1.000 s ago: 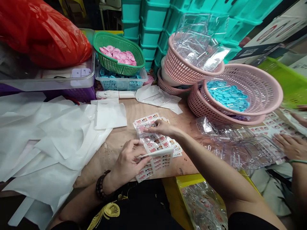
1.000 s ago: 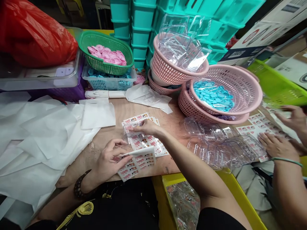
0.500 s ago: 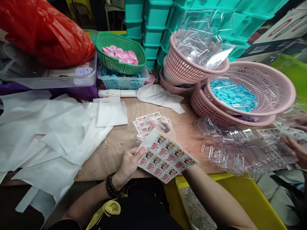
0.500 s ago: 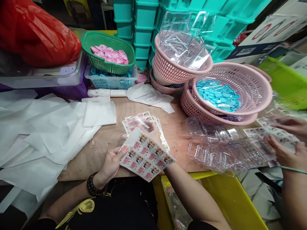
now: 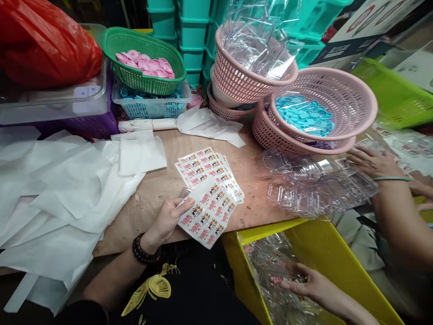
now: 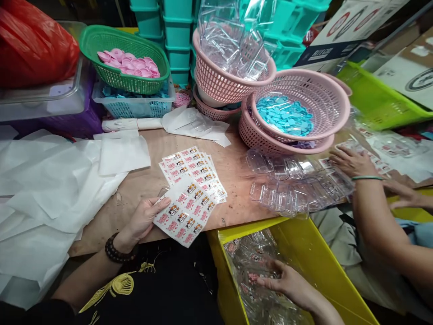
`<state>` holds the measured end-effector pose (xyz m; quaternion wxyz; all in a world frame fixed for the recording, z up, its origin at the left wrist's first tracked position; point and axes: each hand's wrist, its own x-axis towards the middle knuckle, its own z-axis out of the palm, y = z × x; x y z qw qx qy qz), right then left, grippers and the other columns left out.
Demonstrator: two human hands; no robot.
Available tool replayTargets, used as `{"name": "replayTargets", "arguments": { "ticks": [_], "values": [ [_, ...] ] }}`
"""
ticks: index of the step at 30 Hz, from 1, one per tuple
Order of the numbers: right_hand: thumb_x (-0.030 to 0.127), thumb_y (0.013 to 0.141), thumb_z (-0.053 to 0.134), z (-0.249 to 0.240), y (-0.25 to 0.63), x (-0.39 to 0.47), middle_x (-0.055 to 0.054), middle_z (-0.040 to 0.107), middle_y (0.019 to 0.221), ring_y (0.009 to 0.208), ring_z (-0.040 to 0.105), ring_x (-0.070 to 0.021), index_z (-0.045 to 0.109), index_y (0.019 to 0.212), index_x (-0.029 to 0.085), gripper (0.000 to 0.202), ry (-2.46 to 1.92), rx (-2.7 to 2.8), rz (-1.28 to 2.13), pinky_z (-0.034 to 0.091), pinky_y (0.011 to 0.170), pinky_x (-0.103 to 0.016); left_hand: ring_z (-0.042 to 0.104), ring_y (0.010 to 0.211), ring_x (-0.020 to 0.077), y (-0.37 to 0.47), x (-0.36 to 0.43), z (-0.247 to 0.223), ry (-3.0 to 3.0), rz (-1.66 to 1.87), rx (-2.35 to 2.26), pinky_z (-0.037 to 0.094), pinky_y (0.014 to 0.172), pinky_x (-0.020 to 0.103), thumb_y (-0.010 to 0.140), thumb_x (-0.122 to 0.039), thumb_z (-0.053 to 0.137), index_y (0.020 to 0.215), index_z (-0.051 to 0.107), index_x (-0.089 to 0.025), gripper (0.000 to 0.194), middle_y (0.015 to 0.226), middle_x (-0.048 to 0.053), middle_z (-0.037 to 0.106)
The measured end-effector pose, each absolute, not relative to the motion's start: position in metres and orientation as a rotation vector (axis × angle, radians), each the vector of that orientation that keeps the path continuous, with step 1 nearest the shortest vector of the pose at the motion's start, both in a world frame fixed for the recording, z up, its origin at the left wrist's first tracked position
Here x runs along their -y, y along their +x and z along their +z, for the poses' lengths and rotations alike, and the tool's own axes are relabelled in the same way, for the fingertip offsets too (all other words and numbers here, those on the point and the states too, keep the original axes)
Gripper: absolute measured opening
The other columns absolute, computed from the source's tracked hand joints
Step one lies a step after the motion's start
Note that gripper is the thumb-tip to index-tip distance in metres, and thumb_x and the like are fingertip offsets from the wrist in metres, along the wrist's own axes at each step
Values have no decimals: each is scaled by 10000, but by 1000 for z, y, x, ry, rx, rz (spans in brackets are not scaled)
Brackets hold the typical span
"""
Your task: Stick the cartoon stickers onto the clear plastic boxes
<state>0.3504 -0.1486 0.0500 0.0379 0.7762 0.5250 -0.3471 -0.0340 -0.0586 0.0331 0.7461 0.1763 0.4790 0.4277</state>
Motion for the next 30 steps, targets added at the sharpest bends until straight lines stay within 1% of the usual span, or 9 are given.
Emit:
{"name": "replayTargets", "arguments": {
  "ticks": [2, 6, 8, 10, 14, 17, 20, 26, 30],
  "values": [
    [680, 508, 722, 46, 351, 148, -160, 789, 948, 941, 738, -428, 776, 870, 238, 573, 2319, -1584, -1070, 616, 782, -470, 692, 636, 185, -39, 54, 35, 456, 887, -1061, 546, 631, 274, 560, -510, 916, 740, 782, -93, 473, 697, 98, 767],
    [716, 696, 619, 74, 318, 105, -246, 733, 1082, 1029, 687, -475, 726, 1078, 158, 685, 2352, -1956, -521, 545, 867, -638, 660, 625, 170, -47, 47, 43, 637, 752, -1050, 514, 616, 269, 586, -533, 891, 743, 788, -110, 464, 714, 87, 767],
    [626, 843, 579, 95, 275, 73, -208, 666, 1273, 1179, 635, -381, 628, 1287, 181, 630, 2174, -2518, -477, 498, 1000, -573, 629, 608, 155, -49, 46, 48, 764, 681, -1035, 492, 602, 263, 614, -526, 875, 761, 795, -119, 440, 701, 66, 755],
    [556, 839, 675, 110, 224, 44, -183, 606, 1379, 1274, 569, -333, 584, 1347, 198, 628, 1773, -2916, -596, 453, 1061, -523, 564, 554, 122, -50, 45, 51, 895, 615, -1016, 439, 549, 240, 656, -516, 849, 731, 789, -120, 407, 623, 32, 707],
    [317, 855, 709, 112, 154, 6, -65, 759, 908, 893, 682, -229, 735, 928, 204, 137, 1430, -2792, -1068, 496, 905, -426, 495, 506, 81, -53, 48, 50, 901, 637, -1003, 374, 505, 213, 639, -475, 873, 777, 789, -105, 404, 559, -9, 637],
    [382, 816, 724, 97, 149, -6, -4, 671, 646, 584, 576, -132, 688, 731, 171, 230, 1587, -2419, -1631, 444, 584, -270, 659, 700, 160, -55, 52, 45, 687, 830, -927, 510, 668, 261, 547, -382, 945, 1026, 777, -120, 571, 807, 58, 758],
    [524, 732, 768, 84, 162, -10, 26, 606, 565, 499, 514, -110, 650, 677, 165, 383, 1646, -2210, -1903, 368, 490, -241, 698, 750, 192, -50, 53, 38, 572, 982, -938, 546, 728, 297, 571, -377, 938, 950, 778, -106, 492, 864, 100, 777],
    [365, 825, 746, 86, 157, -2, -66, 770, 916, 844, 696, -224, 748, 920, 225, 169, 1692, -2752, -1201, 520, 762, -373, 681, 656, 175, -32, 49, 30, 523, 1089, -1051, 548, 693, 305, 562, -481, 920, 842, 774, -117, 482, 756, 65, 768],
    [362, 897, 681, 83, 144, 0, -33, 776, 826, 788, 701, -213, 765, 838, 258, 146, 1726, -2874, -1055, 512, 817, -400, 612, 578, 134, -26, 48, 23, 573, 1185, -1162, 494, 596, 249, 560, -526, 903, 704, 747, -127, 452, 620, 10, 701]
  ]
}}
